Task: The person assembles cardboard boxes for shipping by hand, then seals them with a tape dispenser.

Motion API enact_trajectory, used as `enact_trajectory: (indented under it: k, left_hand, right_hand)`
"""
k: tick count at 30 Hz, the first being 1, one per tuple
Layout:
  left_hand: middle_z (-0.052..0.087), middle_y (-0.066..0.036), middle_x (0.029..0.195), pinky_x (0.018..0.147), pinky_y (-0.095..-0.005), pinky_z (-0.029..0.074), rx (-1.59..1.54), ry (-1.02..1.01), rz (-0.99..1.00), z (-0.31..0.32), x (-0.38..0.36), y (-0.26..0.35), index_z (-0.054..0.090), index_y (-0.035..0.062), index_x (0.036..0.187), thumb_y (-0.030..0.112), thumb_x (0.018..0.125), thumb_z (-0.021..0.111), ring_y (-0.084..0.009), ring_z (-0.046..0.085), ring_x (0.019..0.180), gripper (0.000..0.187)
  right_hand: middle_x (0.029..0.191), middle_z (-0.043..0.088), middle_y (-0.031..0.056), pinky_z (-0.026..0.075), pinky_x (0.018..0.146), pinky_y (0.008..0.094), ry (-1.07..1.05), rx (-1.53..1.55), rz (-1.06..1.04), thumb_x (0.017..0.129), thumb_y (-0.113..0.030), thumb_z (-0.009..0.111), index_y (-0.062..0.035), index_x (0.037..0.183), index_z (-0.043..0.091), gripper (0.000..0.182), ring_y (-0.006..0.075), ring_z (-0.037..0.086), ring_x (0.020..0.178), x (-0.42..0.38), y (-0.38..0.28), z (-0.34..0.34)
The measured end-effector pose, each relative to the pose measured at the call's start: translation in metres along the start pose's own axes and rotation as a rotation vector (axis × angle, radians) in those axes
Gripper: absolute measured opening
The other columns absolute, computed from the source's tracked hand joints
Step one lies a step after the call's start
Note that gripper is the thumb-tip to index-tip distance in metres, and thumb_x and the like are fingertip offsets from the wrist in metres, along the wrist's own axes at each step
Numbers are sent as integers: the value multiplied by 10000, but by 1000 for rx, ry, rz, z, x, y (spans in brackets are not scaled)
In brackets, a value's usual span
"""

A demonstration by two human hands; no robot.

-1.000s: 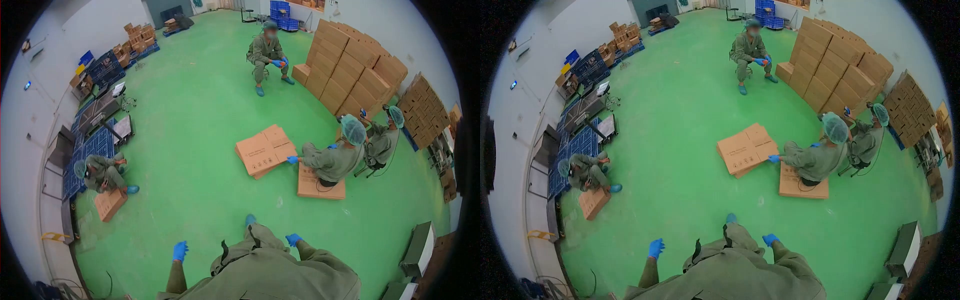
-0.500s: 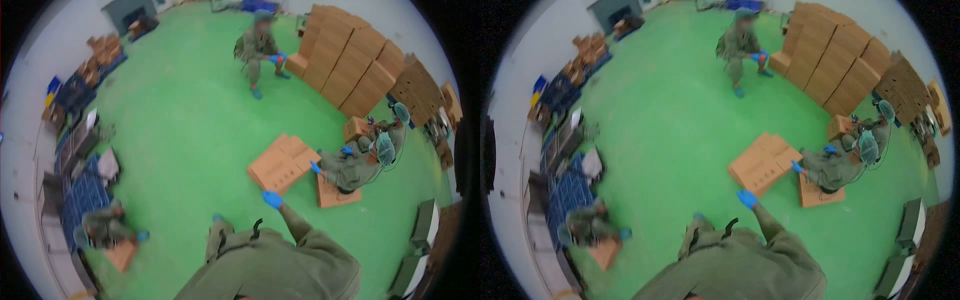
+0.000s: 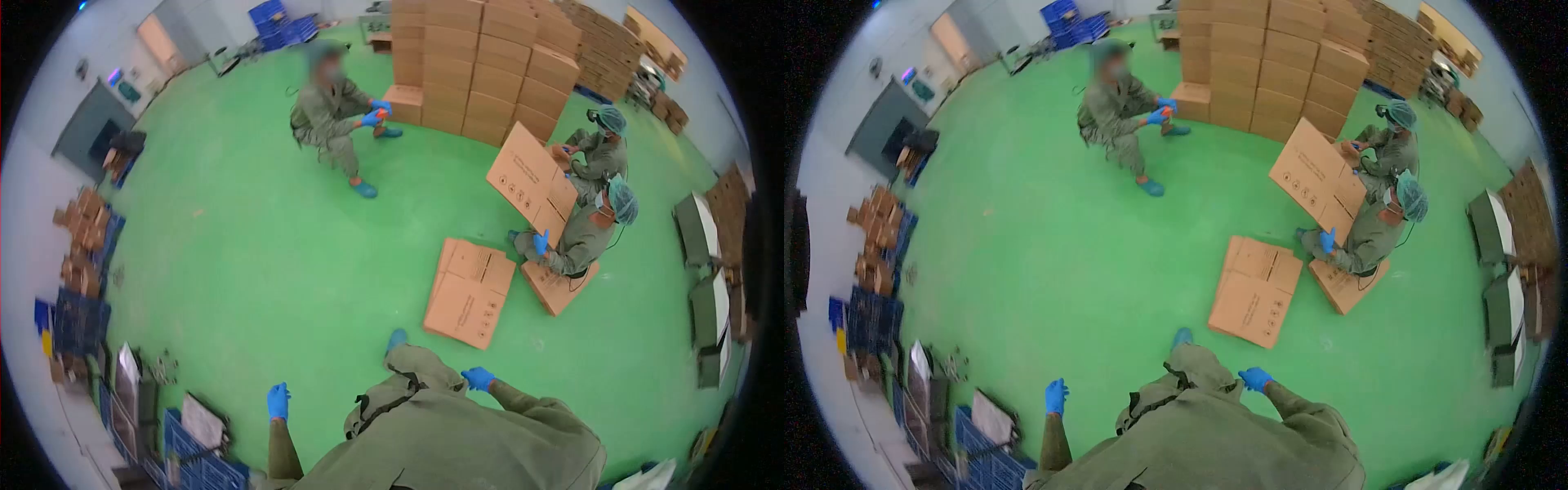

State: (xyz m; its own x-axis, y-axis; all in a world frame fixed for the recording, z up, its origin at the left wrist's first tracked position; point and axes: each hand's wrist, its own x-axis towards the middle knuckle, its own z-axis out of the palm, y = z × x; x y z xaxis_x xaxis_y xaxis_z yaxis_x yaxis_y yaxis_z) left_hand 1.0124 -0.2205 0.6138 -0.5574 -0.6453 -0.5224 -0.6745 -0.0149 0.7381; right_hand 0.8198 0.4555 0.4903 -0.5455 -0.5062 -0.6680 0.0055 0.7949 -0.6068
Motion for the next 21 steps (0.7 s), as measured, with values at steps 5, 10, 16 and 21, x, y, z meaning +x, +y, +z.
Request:
enact_trajectory:
  k: [5, 10, 16, 21]
  left_hand:
    - [650, -92, 858, 690, -301, 510, 207, -346, 121, 38, 69, 132, 644, -34, 1010, 288, 924, 603, -156, 611, 766, 335]
    - [672, -108, 933, 719, -308, 520, 268, -496, 8, 64, 163, 203, 646, -69, 1038, 286, 919, 607, -167, 626, 820, 376]
    - [683, -112, 937, 745, -332, 520, 592, -800, 311, 104, 355, 326, 657, -36, 1063, 302, 921, 591, -165, 626, 818, 373]
    - [700, -139, 966, 796, -354, 514, 888, -965, 579, 192, 449, 493, 659, -12, 1076, 344, 914, 592, -230, 661, 879, 397]
  right_hand:
    - [1024, 666, 173, 556, 707, 417, 39, 568, 261, 926, -230, 551, -30, 1148, 650, 315, 280, 681, 853, -3, -164, -31]
    - [1129, 644, 197, 537, 766, 431, 283, 575, 229, 829, -286, 673, -58, 1105, 658, 358, 355, 665, 882, 34, -246, -34]
    - [912, 683, 164, 526, 628, 387, 574, 858, 407, 915, -383, 551, 3, 1034, 677, 423, 265, 652, 715, 176, -311, 44]
    - [924, 689, 195, 501, 791, 436, 761, 696, 505, 930, -458, 455, 22, 1028, 667, 534, 338, 661, 842, 310, -370, 142]
